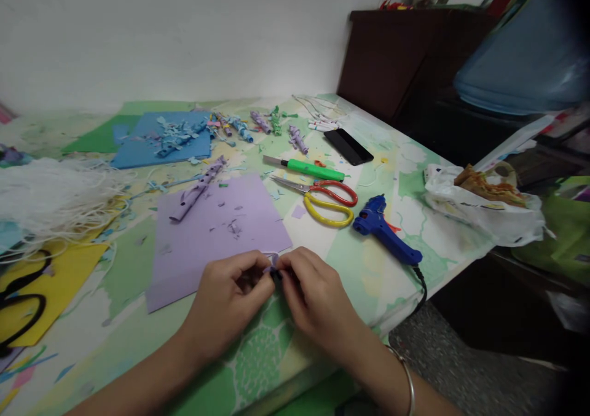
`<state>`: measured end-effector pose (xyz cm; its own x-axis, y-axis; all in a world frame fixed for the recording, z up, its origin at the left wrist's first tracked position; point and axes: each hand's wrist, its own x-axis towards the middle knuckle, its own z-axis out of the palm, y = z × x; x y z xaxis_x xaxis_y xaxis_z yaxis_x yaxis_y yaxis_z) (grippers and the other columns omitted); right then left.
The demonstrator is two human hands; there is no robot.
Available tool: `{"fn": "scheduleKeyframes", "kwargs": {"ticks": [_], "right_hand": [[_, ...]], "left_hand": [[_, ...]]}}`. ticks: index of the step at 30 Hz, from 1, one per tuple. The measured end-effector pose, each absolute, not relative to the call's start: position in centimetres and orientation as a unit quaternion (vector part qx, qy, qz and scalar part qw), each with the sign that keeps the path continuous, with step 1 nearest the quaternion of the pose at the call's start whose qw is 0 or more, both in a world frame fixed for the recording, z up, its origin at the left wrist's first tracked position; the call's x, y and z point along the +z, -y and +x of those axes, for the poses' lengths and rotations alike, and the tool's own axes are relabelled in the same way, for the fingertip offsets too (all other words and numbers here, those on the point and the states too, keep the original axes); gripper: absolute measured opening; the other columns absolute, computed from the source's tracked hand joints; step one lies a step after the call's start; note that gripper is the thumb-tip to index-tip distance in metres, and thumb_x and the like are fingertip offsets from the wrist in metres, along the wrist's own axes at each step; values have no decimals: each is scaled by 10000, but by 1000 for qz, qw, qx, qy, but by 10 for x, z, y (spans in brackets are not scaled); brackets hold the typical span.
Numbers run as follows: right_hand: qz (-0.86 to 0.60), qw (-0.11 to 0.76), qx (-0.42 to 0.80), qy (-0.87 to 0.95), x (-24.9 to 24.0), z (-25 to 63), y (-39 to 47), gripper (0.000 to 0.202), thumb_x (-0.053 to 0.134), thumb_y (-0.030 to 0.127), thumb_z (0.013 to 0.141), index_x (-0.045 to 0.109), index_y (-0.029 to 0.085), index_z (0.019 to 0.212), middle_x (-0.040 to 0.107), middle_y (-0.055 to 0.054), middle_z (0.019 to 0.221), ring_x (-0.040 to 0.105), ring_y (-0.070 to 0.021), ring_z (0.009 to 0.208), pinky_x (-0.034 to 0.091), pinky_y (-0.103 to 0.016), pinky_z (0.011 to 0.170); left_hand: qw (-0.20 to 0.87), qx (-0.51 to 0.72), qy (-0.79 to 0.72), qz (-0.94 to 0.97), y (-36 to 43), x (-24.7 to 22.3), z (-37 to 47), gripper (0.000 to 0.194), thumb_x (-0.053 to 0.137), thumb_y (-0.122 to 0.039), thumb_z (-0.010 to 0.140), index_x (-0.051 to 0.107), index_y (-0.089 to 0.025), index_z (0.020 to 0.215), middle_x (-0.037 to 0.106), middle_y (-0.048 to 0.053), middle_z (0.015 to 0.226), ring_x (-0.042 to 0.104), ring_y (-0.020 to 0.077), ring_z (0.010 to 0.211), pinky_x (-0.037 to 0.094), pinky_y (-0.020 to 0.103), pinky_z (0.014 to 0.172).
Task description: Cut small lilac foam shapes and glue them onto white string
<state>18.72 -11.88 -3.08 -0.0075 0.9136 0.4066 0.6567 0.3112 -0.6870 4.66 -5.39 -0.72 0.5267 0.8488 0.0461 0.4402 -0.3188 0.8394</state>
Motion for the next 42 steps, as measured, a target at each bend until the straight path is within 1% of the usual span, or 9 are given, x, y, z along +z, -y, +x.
{"fn": "scheduleKeyframes", "kwargs": {"ticks": [5, 12, 16, 20, 25, 30, 34, 38, 42], "right_hand": [[-562, 431, 179, 683, -29, 188, 118, 134, 413, 94, 911, 529, 160, 898, 578, -59, 847, 537, -167, 790, 435, -274, 702], [-562, 440, 198, 672, -28, 189, 117, 124, 424, 95, 902, 523, 169, 903, 582, -50, 854, 545, -158, 787, 435, -266, 692], [-581, 422, 147, 681, -28, 186, 120, 135, 424, 88, 882, 538, 146, 926, 583, -77, 854, 530, -187, 794, 443, -306, 702], [-583, 391, 83, 708, -31, 184, 120, 167, 398, 81, 892, 559, 122, 904, 578, -98, 828, 511, -209, 785, 439, -339, 698], [-576, 376, 69, 723, -34, 184, 120, 195, 384, 92, 919, 570, 125, 871, 570, -90, 798, 498, -203, 756, 434, -330, 672], [-575, 369, 71, 727, -34, 184, 120, 190, 391, 85, 916, 572, 117, 867, 567, -94, 809, 493, -203, 765, 432, -327, 675], [-569, 360, 89, 734, -33, 185, 121, 194, 380, 91, 915, 568, 130, 884, 565, -93, 827, 490, -204, 784, 435, -328, 688], [-553, 365, 122, 739, -31, 188, 122, 195, 377, 76, 893, 560, 130, 934, 570, -99, 865, 496, -207, 822, 442, -331, 716], [-542, 366, 131, 745, -29, 190, 123, 195, 380, 62, 872, 557, 125, 925, 559, -98, 856, 489, -209, 821, 437, -330, 706]], "left_hand": [[384, 232, -413, 793, 53, -8, 45, 157, 515, -215, 758, 649, -161, 697, 657, 20, 631, 577, 148, 569, 443, 238, 529], [343, 239, -385, 823, 50, -12, 43, 149, 505, -190, 761, 641, -167, 704, 629, 2, 600, 551, 131, 540, 426, 233, 523], [303, 237, -361, 850, 50, -13, 42, 162, 507, -201, 796, 625, -172, 689, 648, 11, 627, 567, 129, 544, 428, 229, 516], [242, 253, -323, 879, 49, -12, 41, 167, 499, -184, 823, 617, -177, 705, 625, -3, 613, 545, 117, 532, 423, 227, 530], [166, 263, -277, 909, 47, -13, 40, 136, 489, -160, 843, 615, -171, 793, 594, -14, 621, 502, 107, 517, 399, 224, 529], [111, 253, -265, 924, 51, -13, 39, 133, 480, -146, 848, 609, -153, 816, 591, 6, 648, 496, 124, 541, 396, 245, 549], [141, 241, -259, 925, 50, -12, 38, 169, 458, -155, 862, 604, -166, 778, 582, -2, 633, 491, 119, 544, 392, 237, 546], [210, 220, -247, 920, 45, -10, 34, 206, 440, -161, 865, 603, -178, 739, 555, -15, 598, 480, 110, 529, 383, 225, 532], [276, 217, -258, 900, 42, -10, 33, 195, 471, -173, 842, 629, -177, 728, 580, -7, 606, 487, 113, 539, 387, 230, 540]]}}
